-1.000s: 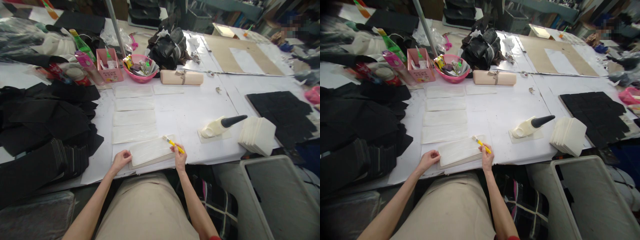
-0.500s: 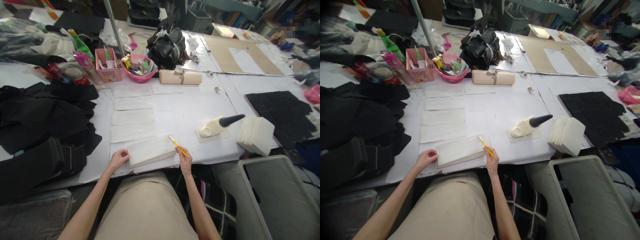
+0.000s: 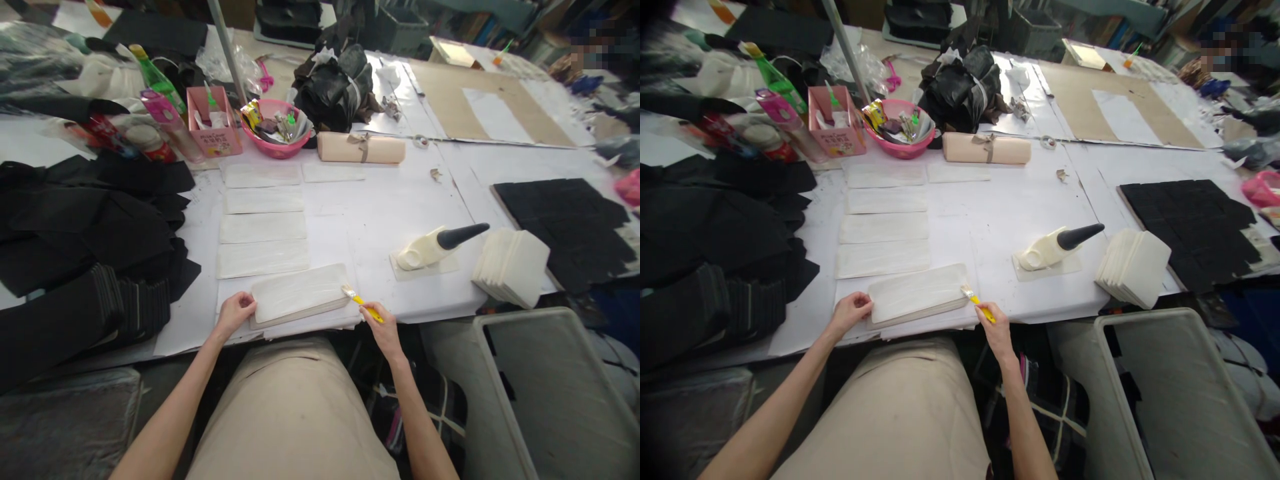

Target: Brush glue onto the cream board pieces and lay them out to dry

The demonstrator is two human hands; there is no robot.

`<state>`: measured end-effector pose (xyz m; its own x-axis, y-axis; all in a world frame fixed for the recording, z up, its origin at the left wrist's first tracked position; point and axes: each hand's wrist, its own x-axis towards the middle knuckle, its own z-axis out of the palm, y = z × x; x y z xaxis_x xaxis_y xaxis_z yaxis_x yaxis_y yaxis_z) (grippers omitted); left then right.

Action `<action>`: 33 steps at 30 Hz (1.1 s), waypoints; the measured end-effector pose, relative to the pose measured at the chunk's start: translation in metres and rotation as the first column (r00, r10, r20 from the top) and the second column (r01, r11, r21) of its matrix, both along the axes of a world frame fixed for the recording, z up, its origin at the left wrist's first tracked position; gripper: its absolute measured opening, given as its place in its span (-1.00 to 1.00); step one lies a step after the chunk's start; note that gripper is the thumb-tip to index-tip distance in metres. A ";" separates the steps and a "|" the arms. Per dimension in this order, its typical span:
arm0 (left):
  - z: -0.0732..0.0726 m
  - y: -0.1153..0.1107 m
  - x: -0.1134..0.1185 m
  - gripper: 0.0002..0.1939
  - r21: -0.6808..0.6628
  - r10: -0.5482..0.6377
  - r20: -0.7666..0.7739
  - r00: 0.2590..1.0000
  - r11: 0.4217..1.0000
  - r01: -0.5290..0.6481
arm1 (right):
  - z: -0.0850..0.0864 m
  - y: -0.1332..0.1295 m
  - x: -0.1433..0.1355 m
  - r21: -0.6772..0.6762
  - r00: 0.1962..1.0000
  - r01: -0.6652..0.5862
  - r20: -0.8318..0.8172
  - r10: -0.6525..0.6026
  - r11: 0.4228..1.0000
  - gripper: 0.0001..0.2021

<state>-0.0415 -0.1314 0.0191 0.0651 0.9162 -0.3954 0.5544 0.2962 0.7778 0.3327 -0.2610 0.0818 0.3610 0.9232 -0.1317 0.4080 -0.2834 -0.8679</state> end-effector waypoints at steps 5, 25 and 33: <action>0.003 0.001 0.001 -0.81 -0.038 0.019 0.061 0.998 0.999 -0.017 | 0.012 0.005 -0.008 0.025 0.998 0.047 -0.052 -0.046 0.999 -0.72; 0.000 0.004 -0.003 -0.80 -0.030 -0.024 0.076 0.997 0.999 0.026 | -0.006 0.000 -0.038 0.008 0.986 -0.101 -0.135 0.101 0.995 -0.80; 0.001 0.005 -0.003 -0.79 -0.050 -0.022 0.103 0.994 0.998 0.027 | 0.021 -0.005 -0.043 0.134 0.975 -0.159 0.176 0.134 0.978 -0.81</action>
